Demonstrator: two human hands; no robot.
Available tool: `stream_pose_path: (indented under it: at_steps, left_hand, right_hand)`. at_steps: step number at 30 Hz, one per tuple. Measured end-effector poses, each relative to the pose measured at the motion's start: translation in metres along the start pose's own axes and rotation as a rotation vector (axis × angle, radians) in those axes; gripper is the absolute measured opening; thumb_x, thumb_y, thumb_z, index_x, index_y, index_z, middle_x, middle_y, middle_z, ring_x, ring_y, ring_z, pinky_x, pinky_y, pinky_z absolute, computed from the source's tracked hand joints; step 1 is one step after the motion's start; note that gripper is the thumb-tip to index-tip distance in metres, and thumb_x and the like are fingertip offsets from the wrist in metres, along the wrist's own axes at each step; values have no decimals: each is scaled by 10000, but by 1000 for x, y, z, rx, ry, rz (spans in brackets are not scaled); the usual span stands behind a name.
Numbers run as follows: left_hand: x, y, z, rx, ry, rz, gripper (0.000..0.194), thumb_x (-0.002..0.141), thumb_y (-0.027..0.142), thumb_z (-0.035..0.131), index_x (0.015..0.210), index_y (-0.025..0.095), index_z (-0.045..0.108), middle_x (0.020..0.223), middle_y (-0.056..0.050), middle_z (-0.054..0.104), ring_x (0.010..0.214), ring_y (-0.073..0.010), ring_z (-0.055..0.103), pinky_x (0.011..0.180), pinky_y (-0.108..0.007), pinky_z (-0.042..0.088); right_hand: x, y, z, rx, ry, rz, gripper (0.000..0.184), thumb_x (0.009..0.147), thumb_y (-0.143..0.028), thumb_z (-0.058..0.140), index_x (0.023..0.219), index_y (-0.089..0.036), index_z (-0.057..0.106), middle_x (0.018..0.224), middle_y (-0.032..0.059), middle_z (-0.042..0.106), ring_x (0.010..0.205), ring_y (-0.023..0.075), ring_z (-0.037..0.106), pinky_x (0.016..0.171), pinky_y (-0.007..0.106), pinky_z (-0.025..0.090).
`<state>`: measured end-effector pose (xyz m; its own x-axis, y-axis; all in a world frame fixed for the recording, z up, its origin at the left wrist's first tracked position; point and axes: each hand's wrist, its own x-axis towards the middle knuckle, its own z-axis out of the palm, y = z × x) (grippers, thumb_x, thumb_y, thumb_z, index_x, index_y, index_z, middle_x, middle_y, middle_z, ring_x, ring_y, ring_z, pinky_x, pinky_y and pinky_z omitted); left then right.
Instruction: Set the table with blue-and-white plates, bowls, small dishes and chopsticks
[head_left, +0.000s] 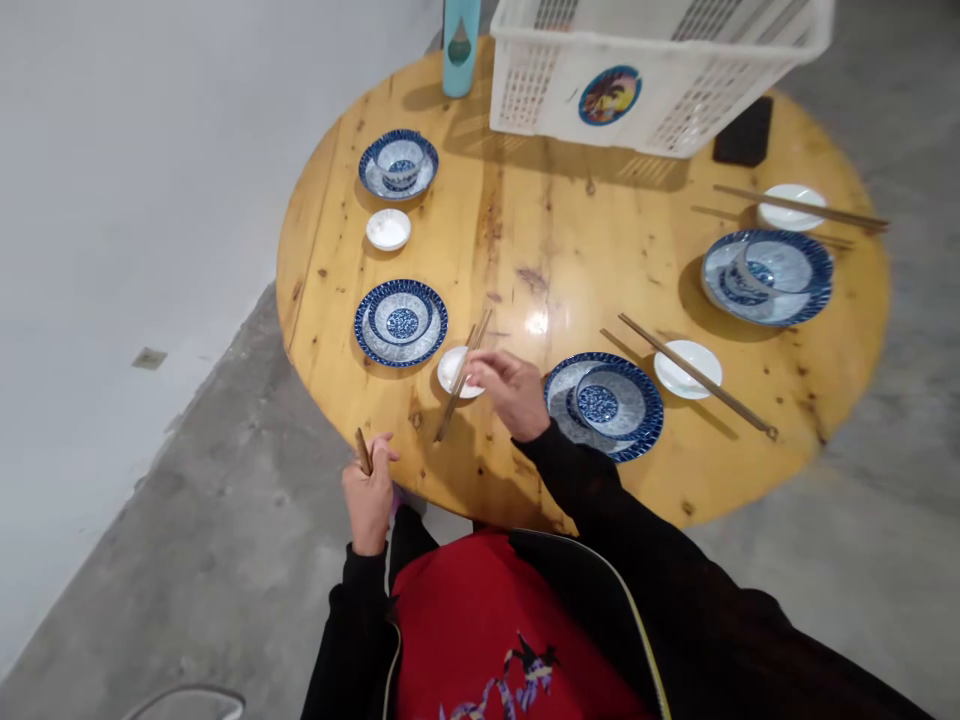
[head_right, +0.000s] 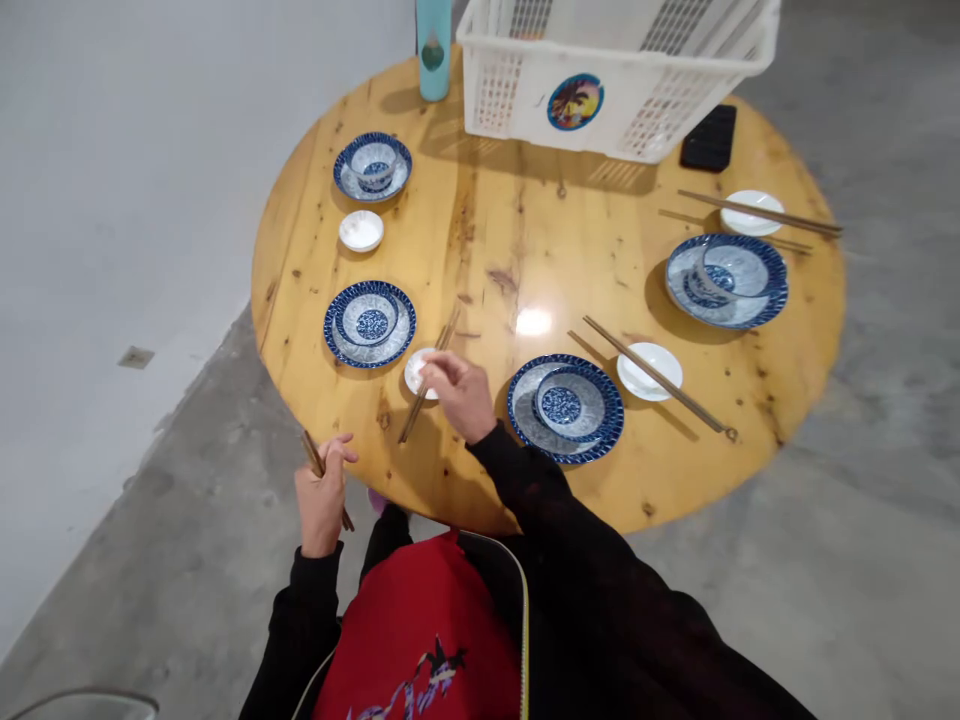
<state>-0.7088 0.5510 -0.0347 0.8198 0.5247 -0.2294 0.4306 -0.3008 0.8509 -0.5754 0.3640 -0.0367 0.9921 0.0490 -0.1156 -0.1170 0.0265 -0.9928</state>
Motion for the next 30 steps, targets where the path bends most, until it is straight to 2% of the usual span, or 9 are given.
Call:
stream_pose_path:
  at_steps: [3, 6, 9, 13, 17, 19, 22, 26, 30]
  left_hand:
    - [2, 2, -11, -30, -78, 46, 363, 909, 424, 516, 655, 203, 653, 1042, -110, 773, 1026, -244, 707, 903, -300, 513]
    - [6, -5, -34, -36, -203, 70, 339, 886, 436, 537, 680, 199, 665, 833, -65, 749, 846, -210, 705, 795, -278, 514]
    - [13, -22, -71, -36, -260, 109, 318, 882, 432, 541, 704, 198, 662, 733, -30, 706, 736, -182, 667, 742, -269, 502]
    - [28, -59, -127, -5, -165, 109, 306, 878, 409, 536, 691, 205, 664, 918, -59, 750, 795, -185, 675, 761, -276, 509]
    - [41, -95, -162, 23, -152, 49, 294, 886, 408, 513, 776, 214, 706, 884, -55, 745, 777, -187, 667, 707, -276, 510]
    - [44, -106, -167, 22, -180, 26, 293, 883, 407, 513, 792, 213, 713, 858, -50, 742, 731, -178, 653, 675, -273, 502]
    - [45, -110, -162, 14, -239, 9, 302, 873, 399, 516, 718, 210, 693, 929, -56, 758, 656, -153, 618, 613, -263, 475]
    - [46, -101, -152, 27, -336, -7, 339, 864, 400, 525, 621, 197, 645, 1114, -69, 757, 596, -120, 565, 568, -262, 436]
    - [53, -95, -148, 57, -357, -11, 357, 865, 420, 522, 617, 191, 641, 1135, -72, 755, 579, -108, 538, 556, -256, 411]
  right_hand:
    - [-41, -11, 38, -93, -199, -130, 166, 844, -349, 624, 917, -220, 697, 809, 20, 686, 700, 158, 629, 700, 306, 532]
    - [-75, -16, 80, -155, -305, -273, 181, 854, -336, 636, 964, -210, 705, 845, 30, 679, 708, 152, 632, 695, 292, 521]
    - [-104, -9, 120, -131, -292, -248, 212, 880, -366, 621, 983, -199, 703, 861, 36, 692, 726, 149, 650, 687, 274, 522]
    - [-139, 18, 152, -155, -199, -99, 234, 888, -409, 605, 934, -204, 706, 767, 11, 696, 679, 146, 644, 662, 267, 514]
    - [-163, 51, 147, -305, 44, -4, 233, 868, -413, 588, 891, -210, 700, 778, 34, 711, 686, 173, 661, 670, 294, 535]
    - [-168, 67, 134, -438, 201, 32, 238, 851, -422, 597, 904, -212, 694, 806, 54, 717, 711, 192, 669, 707, 321, 548]
    - [-163, 89, 111, -626, 372, 98, 308, 809, -444, 621, 972, -188, 678, 899, 96, 722, 743, 212, 666, 755, 366, 555]
    - [-140, 107, 92, -716, 449, 158, 432, 781, -493, 647, 1047, -153, 643, 979, 132, 719, 781, 231, 664, 794, 402, 553]
    - [-119, 114, 87, -673, 461, 189, 465, 776, -540, 664, 1061, -174, 635, 950, 107, 728, 741, 222, 660, 779, 400, 556]
